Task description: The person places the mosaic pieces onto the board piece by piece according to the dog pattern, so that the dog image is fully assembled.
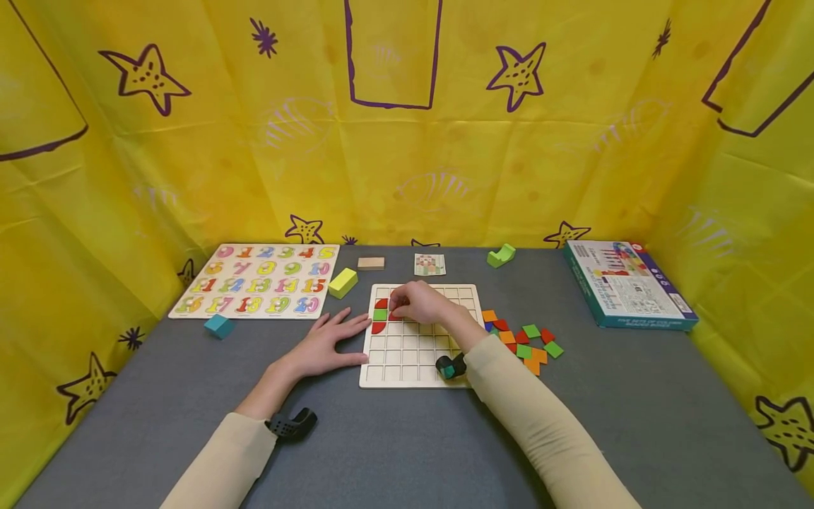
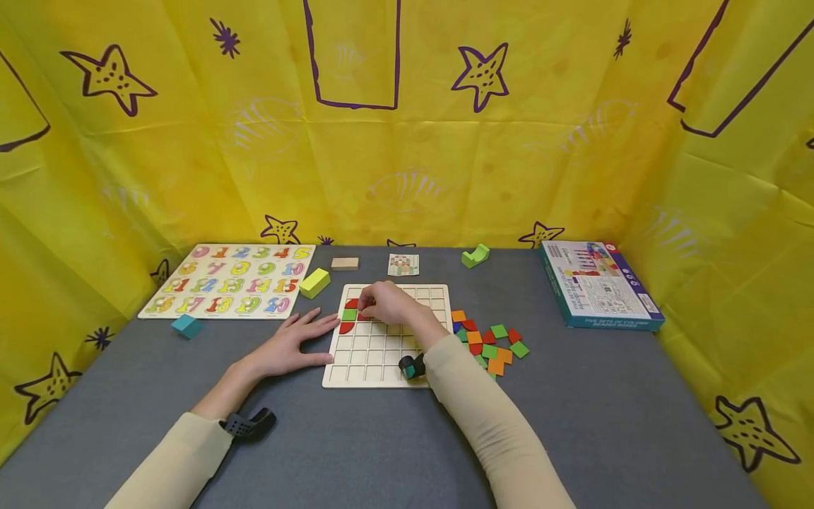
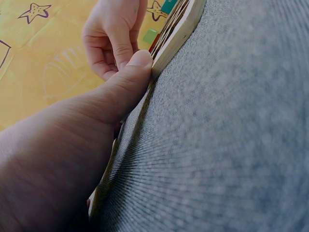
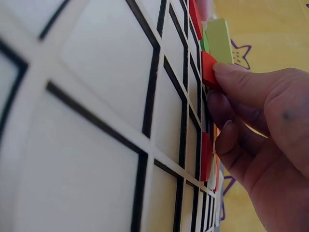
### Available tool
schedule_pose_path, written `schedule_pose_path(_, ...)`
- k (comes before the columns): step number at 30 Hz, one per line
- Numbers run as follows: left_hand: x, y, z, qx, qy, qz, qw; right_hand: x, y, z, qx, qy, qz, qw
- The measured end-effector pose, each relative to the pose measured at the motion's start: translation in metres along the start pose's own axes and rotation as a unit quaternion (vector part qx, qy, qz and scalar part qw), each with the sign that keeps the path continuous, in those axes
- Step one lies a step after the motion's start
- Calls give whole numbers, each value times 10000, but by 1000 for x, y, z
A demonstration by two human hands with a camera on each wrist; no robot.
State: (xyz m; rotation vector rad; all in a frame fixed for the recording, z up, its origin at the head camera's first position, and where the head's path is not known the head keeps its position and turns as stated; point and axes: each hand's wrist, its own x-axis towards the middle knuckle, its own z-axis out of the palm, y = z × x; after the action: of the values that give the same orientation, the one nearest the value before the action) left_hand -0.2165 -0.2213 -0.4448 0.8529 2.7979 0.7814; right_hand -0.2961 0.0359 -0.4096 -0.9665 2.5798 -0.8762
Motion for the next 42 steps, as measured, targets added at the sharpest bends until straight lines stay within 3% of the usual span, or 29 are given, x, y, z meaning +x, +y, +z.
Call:
schedule_pose_path(5,0,0,0,-18,7,15,10000,-1,0,0,-79,10,-31,10000)
schedule_pose_path(12,0,0,0,20,-6,13,10000,-8,2,-7,422,129,123,9989)
schedule_pose_path(24,1,-3,1,115,-53,-18,9999,-30,15,-30,362,-181,110,9991)
schedule_pose_path(36,-1,-2,0,41,-47,29,10000,-44,23,-37,647,-47,437,9969)
schedule_pose_path(42,0,-2,0,45,-44,32,10000,-51,27,-41,849,-72,321,9958)
